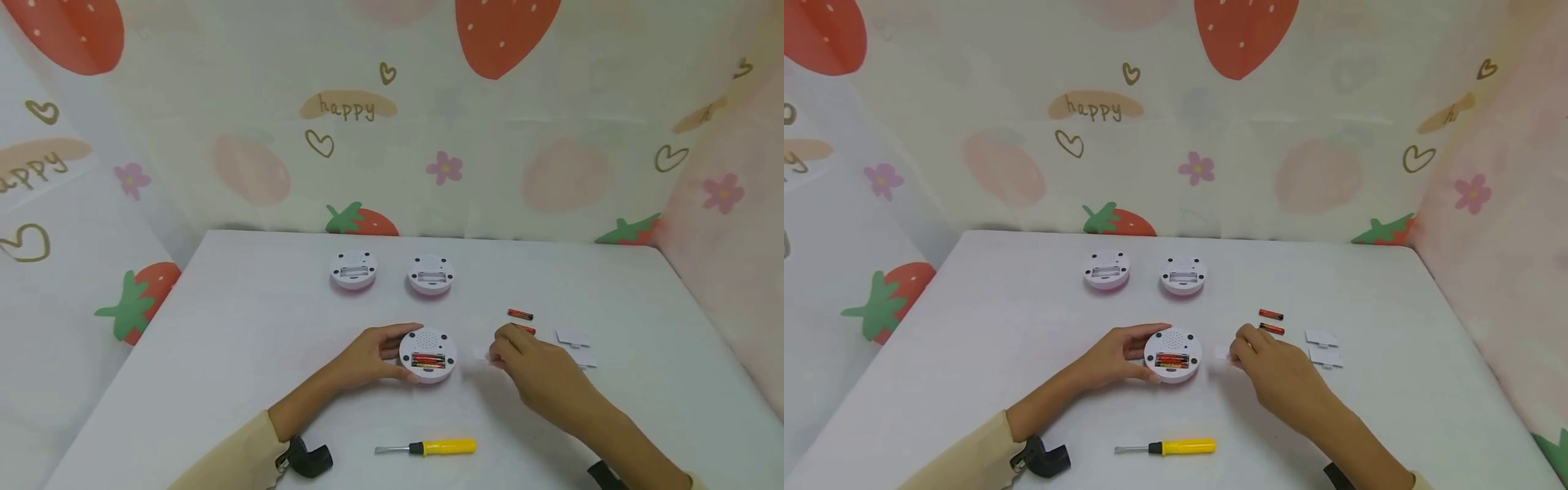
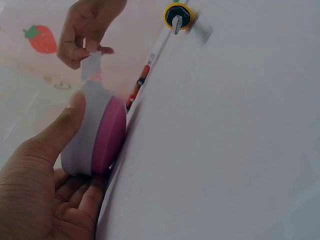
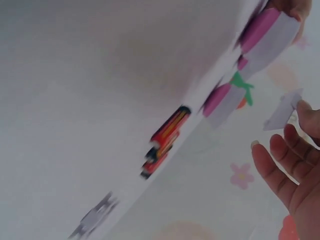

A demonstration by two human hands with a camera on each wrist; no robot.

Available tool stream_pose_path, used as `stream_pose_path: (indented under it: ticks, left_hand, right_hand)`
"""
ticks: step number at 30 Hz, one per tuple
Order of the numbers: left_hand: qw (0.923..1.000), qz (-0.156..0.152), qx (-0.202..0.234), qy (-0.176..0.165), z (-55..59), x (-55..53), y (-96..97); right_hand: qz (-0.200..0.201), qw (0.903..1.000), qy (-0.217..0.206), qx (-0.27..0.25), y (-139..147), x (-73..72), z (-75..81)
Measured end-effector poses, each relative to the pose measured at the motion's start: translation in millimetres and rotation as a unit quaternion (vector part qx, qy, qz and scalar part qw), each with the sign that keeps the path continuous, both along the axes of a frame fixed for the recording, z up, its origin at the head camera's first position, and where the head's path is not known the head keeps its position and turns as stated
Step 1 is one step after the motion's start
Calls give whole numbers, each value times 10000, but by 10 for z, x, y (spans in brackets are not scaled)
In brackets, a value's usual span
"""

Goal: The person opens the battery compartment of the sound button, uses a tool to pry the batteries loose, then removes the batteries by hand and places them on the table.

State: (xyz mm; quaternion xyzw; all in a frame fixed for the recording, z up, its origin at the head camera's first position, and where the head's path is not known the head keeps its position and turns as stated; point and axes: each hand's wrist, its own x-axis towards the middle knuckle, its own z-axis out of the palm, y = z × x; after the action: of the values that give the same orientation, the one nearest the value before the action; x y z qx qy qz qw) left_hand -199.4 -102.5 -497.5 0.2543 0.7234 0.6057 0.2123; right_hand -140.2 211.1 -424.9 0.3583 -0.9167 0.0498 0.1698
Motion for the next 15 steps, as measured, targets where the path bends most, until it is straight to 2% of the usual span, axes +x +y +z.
stream_pose_path:
  ticks: [4,10,15]
  left_hand:
    - [10000,-5,1,-1,-1,-5,9]
    - [9999,96,-24,-112,18,17,14]
    - [9999,118,-77,-58,37,23,8]
  right_hand:
    - [112,9993,272,-224,198,25,-13]
    - [-75,9990,310,-322,455,78,-69]
    - [-180,9985,366,-377,650,107,-114]
